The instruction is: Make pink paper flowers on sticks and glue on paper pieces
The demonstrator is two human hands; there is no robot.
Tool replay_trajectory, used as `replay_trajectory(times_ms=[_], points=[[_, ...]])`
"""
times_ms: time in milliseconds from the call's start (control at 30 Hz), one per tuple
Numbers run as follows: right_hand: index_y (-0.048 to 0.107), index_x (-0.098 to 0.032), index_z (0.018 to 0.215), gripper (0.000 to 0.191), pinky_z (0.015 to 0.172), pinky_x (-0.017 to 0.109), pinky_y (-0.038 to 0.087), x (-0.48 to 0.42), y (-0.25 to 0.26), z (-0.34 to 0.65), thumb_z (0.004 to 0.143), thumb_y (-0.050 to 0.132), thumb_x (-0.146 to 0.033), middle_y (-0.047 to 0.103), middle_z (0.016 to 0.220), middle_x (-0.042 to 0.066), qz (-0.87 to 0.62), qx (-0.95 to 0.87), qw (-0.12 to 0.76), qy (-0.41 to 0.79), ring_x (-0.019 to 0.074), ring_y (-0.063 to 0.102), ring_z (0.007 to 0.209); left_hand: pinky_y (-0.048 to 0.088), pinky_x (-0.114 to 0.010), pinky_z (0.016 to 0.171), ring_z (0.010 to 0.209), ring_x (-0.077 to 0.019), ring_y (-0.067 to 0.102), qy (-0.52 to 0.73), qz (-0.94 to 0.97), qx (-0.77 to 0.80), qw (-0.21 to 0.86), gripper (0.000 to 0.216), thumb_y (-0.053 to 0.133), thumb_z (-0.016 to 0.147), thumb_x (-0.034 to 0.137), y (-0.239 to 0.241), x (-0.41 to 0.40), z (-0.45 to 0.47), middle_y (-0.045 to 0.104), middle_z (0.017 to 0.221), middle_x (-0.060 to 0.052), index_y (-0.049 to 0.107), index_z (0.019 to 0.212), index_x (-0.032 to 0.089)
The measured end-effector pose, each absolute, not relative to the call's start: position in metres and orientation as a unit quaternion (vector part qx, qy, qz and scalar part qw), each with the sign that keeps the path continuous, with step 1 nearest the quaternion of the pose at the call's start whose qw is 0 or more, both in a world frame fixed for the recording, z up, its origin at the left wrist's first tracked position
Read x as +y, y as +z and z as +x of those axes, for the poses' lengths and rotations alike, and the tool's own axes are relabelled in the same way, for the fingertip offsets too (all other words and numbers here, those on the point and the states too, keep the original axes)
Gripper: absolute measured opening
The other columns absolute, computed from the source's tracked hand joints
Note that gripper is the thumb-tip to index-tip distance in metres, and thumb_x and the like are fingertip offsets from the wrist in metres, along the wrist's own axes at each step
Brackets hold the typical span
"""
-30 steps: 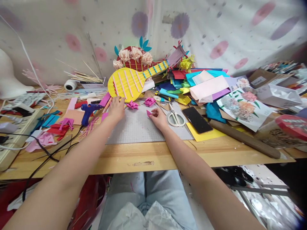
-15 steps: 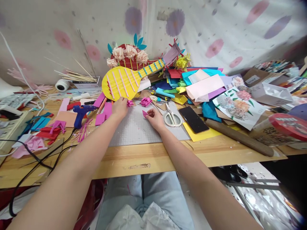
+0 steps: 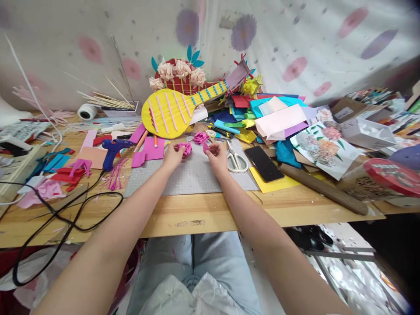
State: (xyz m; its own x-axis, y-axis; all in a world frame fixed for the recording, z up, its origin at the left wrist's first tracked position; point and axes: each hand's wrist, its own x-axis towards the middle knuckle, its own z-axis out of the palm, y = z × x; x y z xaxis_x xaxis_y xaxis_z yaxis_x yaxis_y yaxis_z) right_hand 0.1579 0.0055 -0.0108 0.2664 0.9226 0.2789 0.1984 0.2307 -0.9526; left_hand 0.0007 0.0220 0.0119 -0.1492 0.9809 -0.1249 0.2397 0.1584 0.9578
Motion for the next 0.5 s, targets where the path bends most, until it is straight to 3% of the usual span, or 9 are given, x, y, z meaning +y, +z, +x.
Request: replay_trajectory(times_ms=[133, 200, 367, 500], points=[[0.047, -0.021, 0.083, 0.021, 0.066, 0.026, 0.045, -0.001, -0.013, 0.147, 0.065, 0.057, -0.028, 0.057, 0.075, -0.001, -0.496, -0.578, 0.548, 0.347, 0.0123, 0.055, 0.068, 0.044, -0.033, 0.086, 0.102, -0.0203, 0.056, 0.378, 0.58, 0.691, 0.209, 0.036, 0.049, 0.08, 0.04, 0.007, 0.016, -0.01, 0.053, 0.116, -0.011, 0.048, 0.109, 0.018], [0.047, -0.022, 0.084, 0.022, 0.065, 0.026, 0.045, -0.006, -0.013, 0.141, 0.065, 0.057, -0.028, 0.056, 0.071, -0.003, -0.479, -0.615, 0.505, 0.369, 0.0116, 0.054, 0.066, 0.041, -0.032, 0.09, 0.104, -0.0199, 0.053, 0.376, 0.582, 0.704, 0.153, 0.036, 0.046, 0.082, 0.041, 0.005, 0.011, -0.015, 0.049, 0.119, -0.013, 0.047, 0.11, 0.018], [0.051, -0.021, 0.08, 0.016, 0.063, 0.024, 0.044, -0.02, -0.01, 0.127, 0.067, 0.057, -0.027, 0.056, 0.07, -0.004, -0.443, -0.689, 0.422, 0.389, 0.0098, 0.052, 0.062, 0.042, -0.025, 0.085, 0.088, -0.0129, 0.057, 0.425, 0.572, 0.691, 0.123, 0.031, 0.04, 0.085, 0.036, 0.0, -0.007, -0.027, 0.045, 0.121, -0.011, 0.044, 0.111, 0.02], [0.052, -0.02, 0.078, 0.014, 0.064, 0.024, 0.044, -0.021, -0.01, 0.119, 0.067, 0.058, -0.027, 0.058, 0.07, -0.004, -0.446, -0.698, 0.394, 0.398, 0.0096, 0.053, 0.064, 0.045, -0.024, 0.073, 0.08, -0.0112, 0.055, 0.427, 0.624, 0.632, 0.167, 0.024, 0.045, 0.083, 0.035, -0.002, -0.021, -0.037, 0.052, 0.109, -0.007, 0.051, 0.1, 0.019]])
